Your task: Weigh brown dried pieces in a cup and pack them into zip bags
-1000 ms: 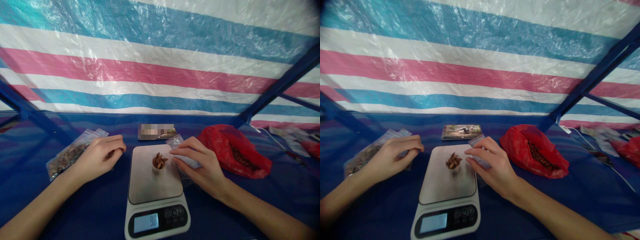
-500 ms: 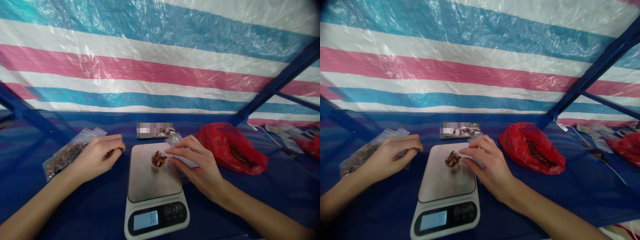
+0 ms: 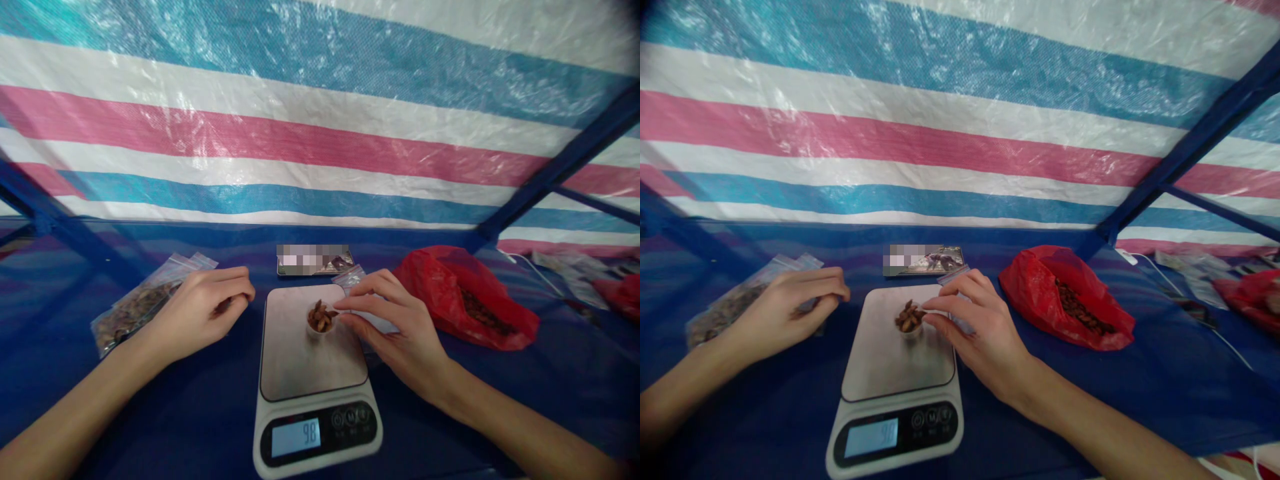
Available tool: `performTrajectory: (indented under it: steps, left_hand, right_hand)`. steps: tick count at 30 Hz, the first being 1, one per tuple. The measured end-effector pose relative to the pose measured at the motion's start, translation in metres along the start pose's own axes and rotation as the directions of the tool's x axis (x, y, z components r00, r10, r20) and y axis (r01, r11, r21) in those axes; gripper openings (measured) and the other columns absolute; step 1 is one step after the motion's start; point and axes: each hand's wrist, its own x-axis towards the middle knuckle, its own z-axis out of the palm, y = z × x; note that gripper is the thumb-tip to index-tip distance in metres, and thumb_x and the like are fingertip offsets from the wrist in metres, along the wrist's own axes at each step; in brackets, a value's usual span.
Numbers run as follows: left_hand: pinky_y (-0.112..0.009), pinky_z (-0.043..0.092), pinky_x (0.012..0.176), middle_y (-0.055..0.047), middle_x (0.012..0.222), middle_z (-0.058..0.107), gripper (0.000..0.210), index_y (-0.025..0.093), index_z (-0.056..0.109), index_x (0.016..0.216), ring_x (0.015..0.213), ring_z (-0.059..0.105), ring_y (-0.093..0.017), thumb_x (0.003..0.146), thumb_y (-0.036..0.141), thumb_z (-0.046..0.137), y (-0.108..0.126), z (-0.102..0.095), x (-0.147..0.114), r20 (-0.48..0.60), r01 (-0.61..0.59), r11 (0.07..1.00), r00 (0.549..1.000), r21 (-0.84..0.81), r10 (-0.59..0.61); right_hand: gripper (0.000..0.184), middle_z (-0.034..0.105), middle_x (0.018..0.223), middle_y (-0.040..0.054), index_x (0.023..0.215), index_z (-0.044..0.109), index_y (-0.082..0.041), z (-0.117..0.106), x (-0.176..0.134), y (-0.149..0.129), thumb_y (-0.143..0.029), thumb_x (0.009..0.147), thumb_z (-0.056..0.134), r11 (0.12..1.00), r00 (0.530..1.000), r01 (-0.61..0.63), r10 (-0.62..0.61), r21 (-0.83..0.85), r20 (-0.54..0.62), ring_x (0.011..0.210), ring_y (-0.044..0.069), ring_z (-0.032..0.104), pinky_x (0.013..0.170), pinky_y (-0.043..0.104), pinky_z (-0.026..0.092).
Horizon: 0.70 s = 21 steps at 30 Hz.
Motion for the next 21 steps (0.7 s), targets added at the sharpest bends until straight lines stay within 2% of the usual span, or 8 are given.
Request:
performTrajectory:
  steps: [10, 21]
  left_hand:
    - [-0.024, 0.046, 0.062, 0.000, 0.078, 0.068, 0.028, 0.019, 0.069, 0.083, 0.064, 0.064, -0.012, 0.099, 0.009, 0.048, -0.0014, 0.0011, -0.0015, 0.008, 0.019, 1.000, 1.000, -0.014, -0.019]
    - [-0.024, 0.046, 0.061, 0.000, 0.077, 0.068, 0.030, 0.019, 0.068, 0.081, 0.063, 0.064, -0.012, 0.100, 0.010, 0.047, 0.0020, -0.0008, 0.0000, 0.006, 0.003, 1.000, 1.000, 0.010, -0.003]
  right_hand:
    - [0.010, 0.078, 0.094, 0.0038, 0.105, 0.081, -0.024, -0.0006, 0.0015, -0.0025, -0.019, 0.097, 0.078, 1.000, 0.999, -0.015, 0.016, -0.002, 0.031, 0.090, 0.020, 0.068, 0.079, 0.037, 0.058]
    - [0.013, 0.078, 0.094, 0.0032, 0.103, 0.081, -0.024, 0.0017, 0.0002, -0.0008, -0.014, 0.096, 0.078, 1.000, 1.000, -0.011, 0.011, -0.008, 0.017, 0.090, 0.020, 0.067, 0.079, 0.037, 0.057]
